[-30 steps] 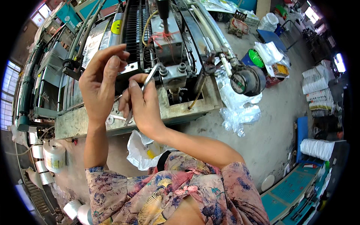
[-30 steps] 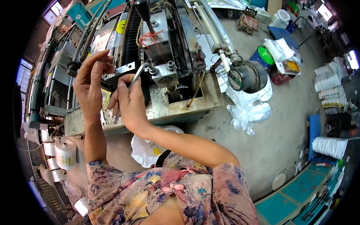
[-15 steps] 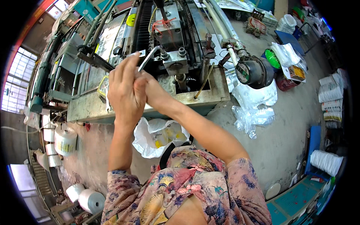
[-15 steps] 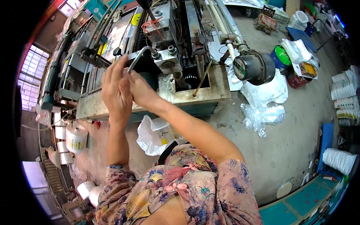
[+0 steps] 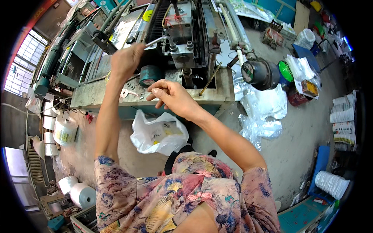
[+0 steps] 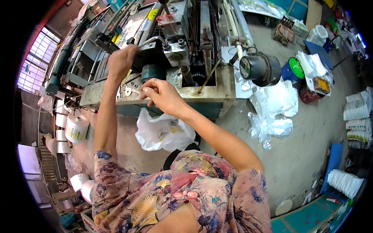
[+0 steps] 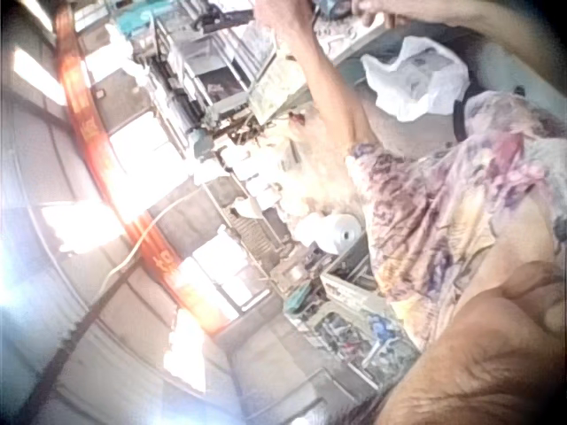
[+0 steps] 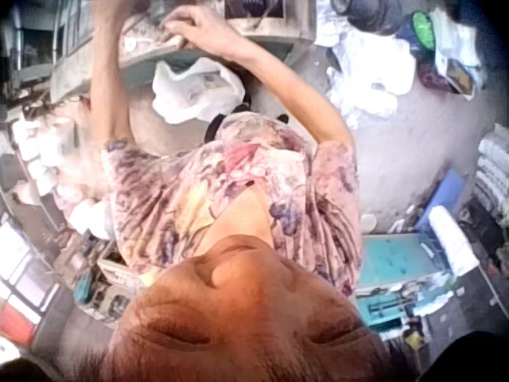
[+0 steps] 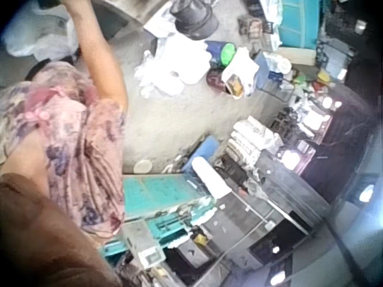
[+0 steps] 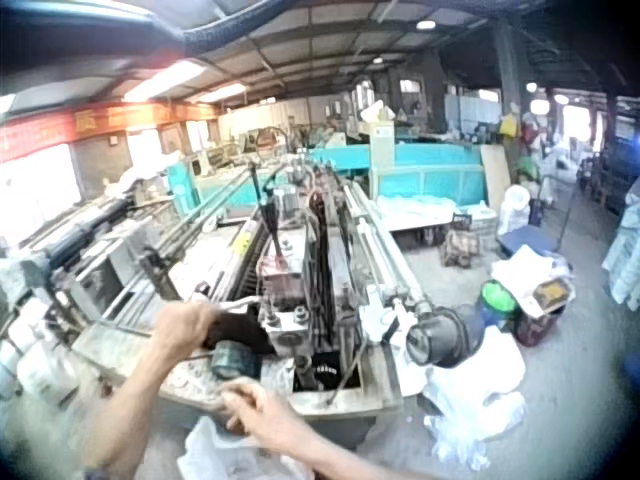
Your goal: The person uses a wrench to tighten bolts on a metal component of a large industrial machine. They manipulate a small cylindrical part and adjust a gauge attached to the machinery. The person works on the machine's internal mechanism, tightening fasteners and checking the alignment of parts.
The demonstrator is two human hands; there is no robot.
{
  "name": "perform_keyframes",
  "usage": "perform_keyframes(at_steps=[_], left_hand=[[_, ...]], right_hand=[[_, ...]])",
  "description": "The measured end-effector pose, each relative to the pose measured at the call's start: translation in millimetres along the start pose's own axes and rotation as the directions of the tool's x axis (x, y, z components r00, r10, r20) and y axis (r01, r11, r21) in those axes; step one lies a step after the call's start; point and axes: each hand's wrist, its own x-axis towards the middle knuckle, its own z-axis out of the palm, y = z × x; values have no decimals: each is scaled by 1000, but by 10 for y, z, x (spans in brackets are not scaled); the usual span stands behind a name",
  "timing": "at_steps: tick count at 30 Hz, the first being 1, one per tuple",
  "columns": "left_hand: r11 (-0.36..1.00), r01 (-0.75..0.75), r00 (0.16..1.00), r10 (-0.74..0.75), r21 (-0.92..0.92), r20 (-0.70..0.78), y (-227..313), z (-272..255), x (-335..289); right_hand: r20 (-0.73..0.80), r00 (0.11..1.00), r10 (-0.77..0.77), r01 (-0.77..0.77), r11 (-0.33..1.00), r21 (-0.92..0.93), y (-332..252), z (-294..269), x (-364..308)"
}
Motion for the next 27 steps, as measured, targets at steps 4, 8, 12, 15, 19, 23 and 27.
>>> perform_keyframes(at_steps=[4,8,12,15,19,23,27], left_hand=[[921,141,898,35,-363,439,-234,-205,108],[834,220,866,71,-506,495,-189,-238,189],[660,409,864,-57,-630,501,-70,-276,-62],[825,171,979,-83,-539,184,-121,-442,372],[917,25,997,6,-399,75,449,-446,23],[874,43,984,46,-485,171,989,65,-570],[829,-273,931,355,-488,83,785,-116,-327]], right_hand=[[-176,973,-151,143,988,-56,-90,98,250],[-221,943,-248,235,968,-85,-362,124,456],[-343,901,-265,265,963,-48,-314,187,376],[-262,947,-187,194,981,-2,-537,89,430],[-449,758,-473,400,881,-252,-541,38,338],[-409,815,-410,378,912,-159,-549,-68,145],[-191,982,-10,-38,969,-245,-902,-689,-164]])
